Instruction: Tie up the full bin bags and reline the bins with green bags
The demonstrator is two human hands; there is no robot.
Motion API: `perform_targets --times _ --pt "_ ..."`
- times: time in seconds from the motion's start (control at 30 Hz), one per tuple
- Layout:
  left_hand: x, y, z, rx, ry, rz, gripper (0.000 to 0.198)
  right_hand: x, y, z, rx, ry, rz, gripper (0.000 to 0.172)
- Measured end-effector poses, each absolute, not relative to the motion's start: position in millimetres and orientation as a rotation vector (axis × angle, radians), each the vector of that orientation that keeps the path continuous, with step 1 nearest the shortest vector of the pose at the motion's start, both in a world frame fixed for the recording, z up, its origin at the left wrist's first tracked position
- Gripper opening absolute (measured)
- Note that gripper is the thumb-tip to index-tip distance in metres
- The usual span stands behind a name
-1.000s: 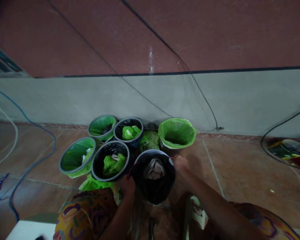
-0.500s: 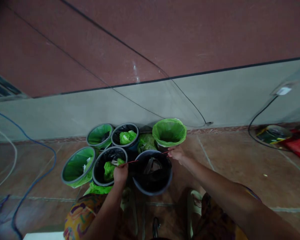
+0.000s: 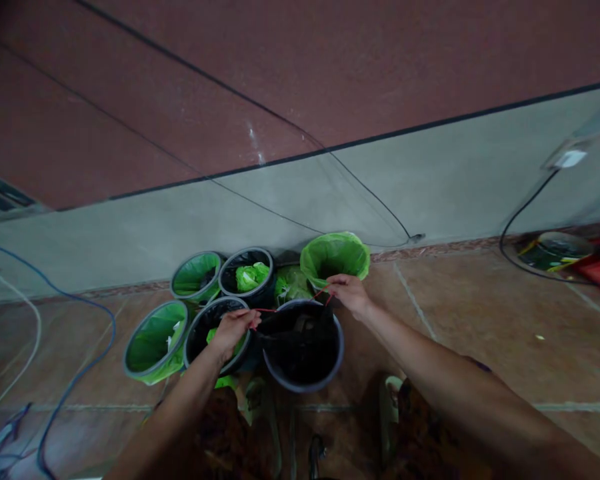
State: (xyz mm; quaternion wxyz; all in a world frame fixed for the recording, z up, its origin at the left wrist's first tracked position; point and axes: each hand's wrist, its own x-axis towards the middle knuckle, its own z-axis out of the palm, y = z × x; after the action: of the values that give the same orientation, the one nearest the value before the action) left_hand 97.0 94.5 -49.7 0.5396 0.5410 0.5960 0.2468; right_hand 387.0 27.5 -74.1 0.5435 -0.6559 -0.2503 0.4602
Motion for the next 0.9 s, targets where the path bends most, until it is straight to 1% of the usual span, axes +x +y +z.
perform_targets --times 0.17,0.3,0.37,0.47,0.5,0.53,0.57,0.63,0.67,0.7,0.77,0.83,0.9 --pt "114.6 92.4 -28.3 1.047 1.219 0.689 0.028 358.4 27.9 -69.9 -1.384 -0.821 1.27 0.026" --pt "129.1 96.8 -15.4 0.885 1.123 0.649 0.026 336.1 27.8 -74.7 -1.274 -1.053 1.379 0.031" --pt "136.7 97.7 -12.9 0.83 1.075 0.622 0.023 327.2 28.0 -78.3 -1.235 -1.09 1.419 0.041" --pt "150.5 93.0 -12.1 0.912 0.986 0.578 0.025 314.5 29.7 -82.1 -1.185 -1.109 1.469 0.068" --pt "155.5 90.4 -12.6 0.978 0.949 0.548 0.026 310.4 30.9 -83.0 -1.152 -1.127 1.479 0.073" --pt "160.3 88.0 -13.5 1.055 0.913 0.51 0.027 306.4 32.4 -84.0 -1.12 -1.151 1.48 0.071" --pt "164.5 86.2 -15.0 1.139 0.884 0.466 0.028 302.9 34.3 -84.9 -1.104 -1.169 1.467 0.063" --pt "169.1 86.2 -18.8 1.322 0.862 0.408 0.027 298.6 39.0 -86.9 -1.153 -1.201 1.414 0.035" --pt "169.0 88.3 -21.1 1.432 0.877 0.408 0.026 298.2 41.6 -87.6 -1.219 -1.219 1.387 0.023" --pt "167.1 91.6 -23.6 1.562 0.914 0.43 0.026 299.1 44.3 -88.1 -1.292 -1.241 1.369 0.021" --pt "159.3 100.3 -29.2 1.839 1.06 0.494 0.024 303.4 49.1 -87.6 -1.399 -1.279 1.359 0.031" --pt "150.0 107.4 -36.8 2.015 1.222 0.499 0.022 308.8 52.5 -85.6 -1.425 -1.29 1.364 0.036" --pt "144.2 108.9 -47.6 2.03 1.286 0.419 0.035 312.5 54.1 -82.8 -1.4 -1.277 1.378 0.039"
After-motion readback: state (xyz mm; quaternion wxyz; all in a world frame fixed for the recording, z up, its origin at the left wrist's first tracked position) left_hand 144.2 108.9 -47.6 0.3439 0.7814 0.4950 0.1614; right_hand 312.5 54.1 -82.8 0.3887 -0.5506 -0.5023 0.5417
